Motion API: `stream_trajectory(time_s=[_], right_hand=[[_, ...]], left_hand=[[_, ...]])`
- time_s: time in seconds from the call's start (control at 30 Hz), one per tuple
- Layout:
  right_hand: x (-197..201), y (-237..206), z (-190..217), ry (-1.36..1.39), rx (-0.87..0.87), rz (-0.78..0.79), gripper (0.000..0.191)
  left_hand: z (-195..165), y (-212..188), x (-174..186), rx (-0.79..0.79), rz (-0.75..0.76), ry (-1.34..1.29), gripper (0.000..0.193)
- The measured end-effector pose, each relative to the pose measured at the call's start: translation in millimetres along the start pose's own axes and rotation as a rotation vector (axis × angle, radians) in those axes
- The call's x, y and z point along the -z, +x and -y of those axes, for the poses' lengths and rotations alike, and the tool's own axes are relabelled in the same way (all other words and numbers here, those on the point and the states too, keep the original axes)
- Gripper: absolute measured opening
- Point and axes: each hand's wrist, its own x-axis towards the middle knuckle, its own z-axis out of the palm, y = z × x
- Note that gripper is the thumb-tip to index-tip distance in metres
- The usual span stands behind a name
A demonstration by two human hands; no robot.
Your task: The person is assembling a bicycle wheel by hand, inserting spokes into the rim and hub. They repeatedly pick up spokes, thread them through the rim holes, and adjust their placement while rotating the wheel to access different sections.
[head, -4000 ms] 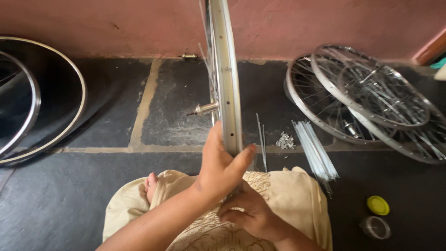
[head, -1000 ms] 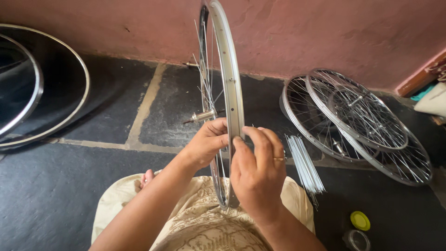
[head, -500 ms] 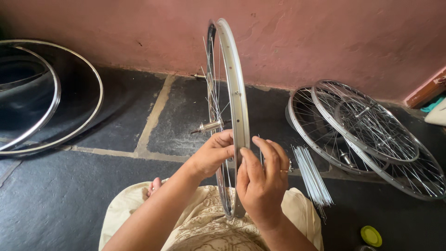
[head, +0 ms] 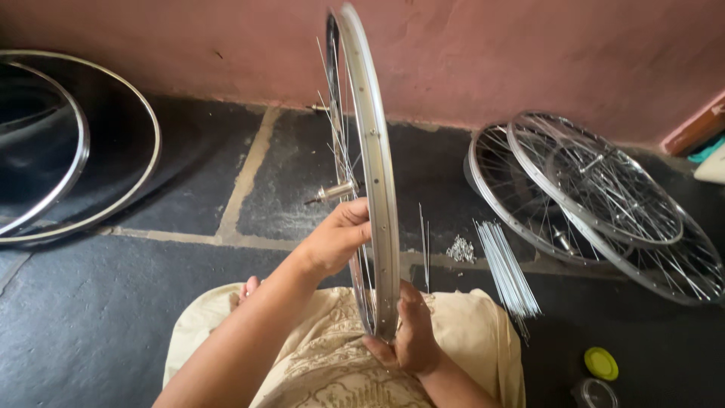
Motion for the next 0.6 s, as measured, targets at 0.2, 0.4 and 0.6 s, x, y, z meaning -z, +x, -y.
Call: stream_trajectory(time_s=[0.2,0.4,0.6], right_hand=[[-5,-47,-43,0.000,-0.095,0.313,0.077],[-20,-65,-65,-0.010,0.070,0.329,0.078],[-19,-70,-66,-0.010,0.054,0.354,0.084]], left_hand=[[4,-1,1,0.050,0.002,-0.014,0.029],[-6,3,-6,-0.038,-0.023,-0.029,0.030],[-8,2,-17,0.012,-0.075,-0.056,0.029]])
